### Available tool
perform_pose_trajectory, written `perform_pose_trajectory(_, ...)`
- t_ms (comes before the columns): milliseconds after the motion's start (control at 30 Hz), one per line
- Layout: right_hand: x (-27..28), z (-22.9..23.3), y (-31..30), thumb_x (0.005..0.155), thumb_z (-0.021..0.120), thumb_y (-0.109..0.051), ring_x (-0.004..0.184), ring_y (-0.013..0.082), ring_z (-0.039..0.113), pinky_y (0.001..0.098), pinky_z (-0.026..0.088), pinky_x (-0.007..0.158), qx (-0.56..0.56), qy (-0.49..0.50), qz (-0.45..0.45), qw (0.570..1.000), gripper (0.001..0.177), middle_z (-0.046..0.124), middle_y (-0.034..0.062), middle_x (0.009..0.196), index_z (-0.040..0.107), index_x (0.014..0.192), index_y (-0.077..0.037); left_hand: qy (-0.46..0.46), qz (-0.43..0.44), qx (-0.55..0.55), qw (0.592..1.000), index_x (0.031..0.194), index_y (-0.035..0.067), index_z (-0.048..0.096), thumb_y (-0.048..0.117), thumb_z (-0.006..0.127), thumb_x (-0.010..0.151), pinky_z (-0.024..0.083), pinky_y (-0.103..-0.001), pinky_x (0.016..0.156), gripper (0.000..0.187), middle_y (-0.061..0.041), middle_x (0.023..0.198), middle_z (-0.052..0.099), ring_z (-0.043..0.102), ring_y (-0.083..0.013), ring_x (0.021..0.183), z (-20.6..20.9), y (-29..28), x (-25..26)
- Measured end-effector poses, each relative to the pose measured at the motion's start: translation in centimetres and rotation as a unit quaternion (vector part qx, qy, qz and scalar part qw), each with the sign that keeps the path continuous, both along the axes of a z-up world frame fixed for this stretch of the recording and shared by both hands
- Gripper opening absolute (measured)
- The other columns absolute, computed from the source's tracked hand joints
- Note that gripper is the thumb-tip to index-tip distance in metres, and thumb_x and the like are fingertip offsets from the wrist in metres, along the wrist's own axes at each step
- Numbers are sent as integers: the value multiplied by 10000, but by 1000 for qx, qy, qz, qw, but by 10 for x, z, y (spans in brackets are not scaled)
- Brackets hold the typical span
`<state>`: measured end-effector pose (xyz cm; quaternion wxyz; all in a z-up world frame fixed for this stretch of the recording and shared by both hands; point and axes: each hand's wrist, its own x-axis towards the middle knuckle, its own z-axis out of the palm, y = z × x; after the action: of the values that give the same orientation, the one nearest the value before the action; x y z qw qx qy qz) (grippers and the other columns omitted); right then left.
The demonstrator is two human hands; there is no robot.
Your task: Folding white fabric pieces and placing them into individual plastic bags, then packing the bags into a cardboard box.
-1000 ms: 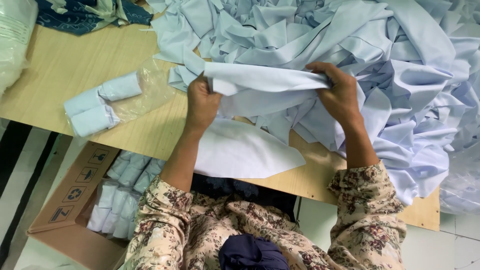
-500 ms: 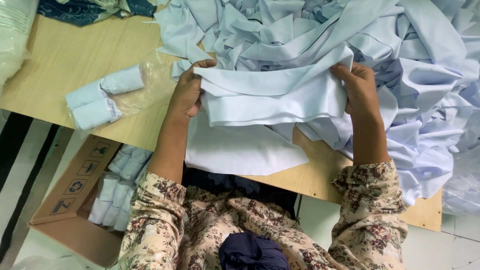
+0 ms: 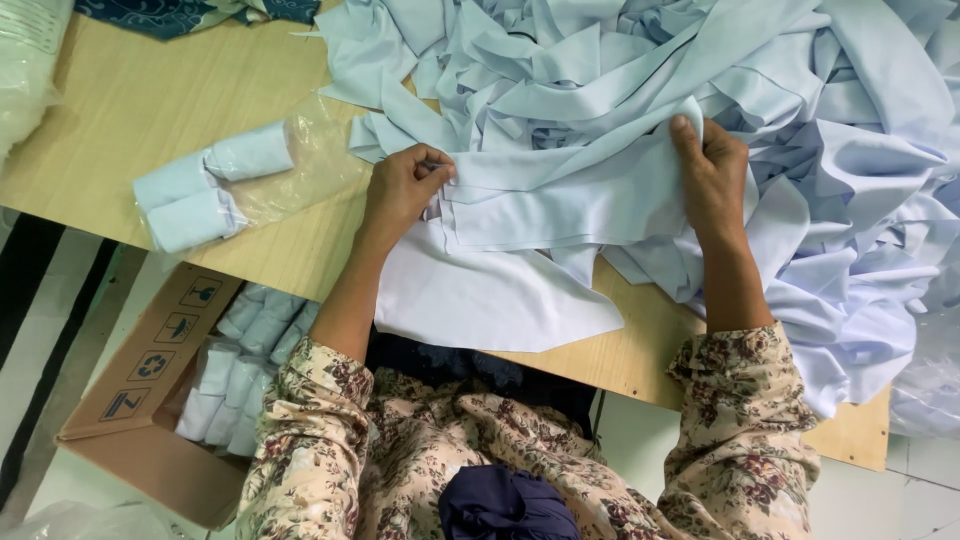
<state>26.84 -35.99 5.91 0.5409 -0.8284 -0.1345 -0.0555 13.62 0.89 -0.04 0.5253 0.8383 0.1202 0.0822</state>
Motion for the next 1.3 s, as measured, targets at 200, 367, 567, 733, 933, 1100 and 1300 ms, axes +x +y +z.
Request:
perform_pose_trajectory(200,15,-19,-22,1219,643,-396,580,157,653,261,561,545,6,-6,-12,1000,447,651,71,698,697,913,-73,-13,-56,82,995,1287,94,670,172,870,828,558,-511,861,508,-176,1093,619,672,-392,1046,38,-4,-19)
perform_pose_trajectory(367,-30,42,-1,1109,628,-438,585,33,466,205,415,512,56,41,-28,997,436,615,-1,814,701,1065,-11,-61,-15,126,990,1021,125,743,192,814,829,489,-303,693,215,-10,933,579,575,-138,735,15,-3,-10)
perform_pose_trajectory(567,-39,49,-6,1058,672,-444,608,-1,466,158,411,539,153,88,-6,984,361,607,-49,808,692,1021,-85,-142,11,115,983,1003,73,704,147,798,877,499,-294,696,174,-64,1027,512,540,-157,775,5,-2,-6)
perform_pose_trajectory(733,-75,65,8,1132,607,-367,696,-2,455,156,418,648,117,40,50,991,330,599,-62,863,689,1086,-51,-171,-33,210,962,1334,184,617,405,929,761,432,-482,1026,689,-111,1374,439,458,-350,1197,8,-15,1)
perform_pose_trajectory(933,-103,74,6,1134,595,-356,685,-13,423,146,376,632,133,26,68,988,310,580,-74,851,662,1073,-59,-188,-144,317,918,1470,313,473,416,1011,588,274,-515,1052,1039,0,1509,471,365,-295,1409,13,-60,15)
perform_pose_trajectory(1100,-103,82,-5,1087,643,-400,751,-42,546,102,480,765,200,34,41,978,297,677,-82,952,698,1119,-110,-272,-161,234,919,1136,160,645,20,832,628,186,-573,1159,559,81,1049,748,693,-160,1014,14,-68,20)
perform_pose_trajectory(1300,-101,89,-14,1127,622,-451,661,-25,483,133,442,666,192,-9,37,981,349,619,-78,867,622,973,-138,-272,-167,129,939,1032,60,682,6,707,818,465,-337,753,222,-28,745,644,566,-198,673,62,-27,-13)
